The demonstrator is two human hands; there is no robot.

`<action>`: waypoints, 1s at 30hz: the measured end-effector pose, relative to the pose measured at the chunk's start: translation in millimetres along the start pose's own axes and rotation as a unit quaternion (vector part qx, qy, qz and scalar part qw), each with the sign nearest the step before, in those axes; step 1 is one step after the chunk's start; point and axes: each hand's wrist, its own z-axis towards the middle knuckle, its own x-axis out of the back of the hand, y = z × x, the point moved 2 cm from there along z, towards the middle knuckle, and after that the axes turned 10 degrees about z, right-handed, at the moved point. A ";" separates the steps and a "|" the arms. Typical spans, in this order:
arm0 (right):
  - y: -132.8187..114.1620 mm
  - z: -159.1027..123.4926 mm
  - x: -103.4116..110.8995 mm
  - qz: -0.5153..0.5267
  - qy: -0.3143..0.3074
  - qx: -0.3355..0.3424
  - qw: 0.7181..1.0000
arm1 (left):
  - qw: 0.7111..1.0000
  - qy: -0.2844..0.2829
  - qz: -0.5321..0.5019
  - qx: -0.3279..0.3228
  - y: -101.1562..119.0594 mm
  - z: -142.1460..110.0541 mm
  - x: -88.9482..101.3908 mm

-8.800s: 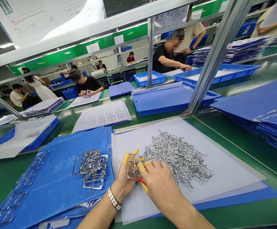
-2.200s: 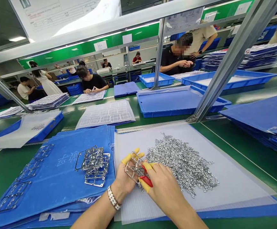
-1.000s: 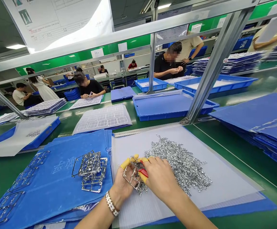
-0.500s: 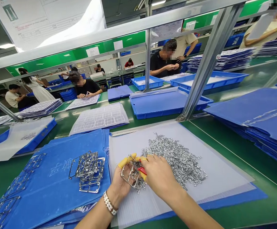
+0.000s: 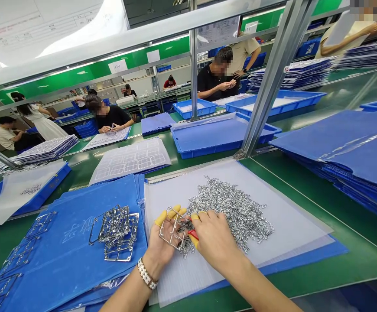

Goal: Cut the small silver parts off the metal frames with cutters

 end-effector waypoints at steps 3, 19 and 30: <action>-2.3 1.4 0.0 -0.010 -0.014 -0.003 1.000 | 1.000 0.018 0.009 -0.003 -0.1 -0.5 -0.5; -9.8 -17.3 -3.0 0.025 -0.014 0.014 1.000 | 0.999 0.025 -0.004 -0.024 5.2 -0.8 1.6; -19.0 -12.1 -2.5 0.017 -0.039 0.009 0.999 | 0.997 0.059 0.013 -0.037 1.4 0.6 3.6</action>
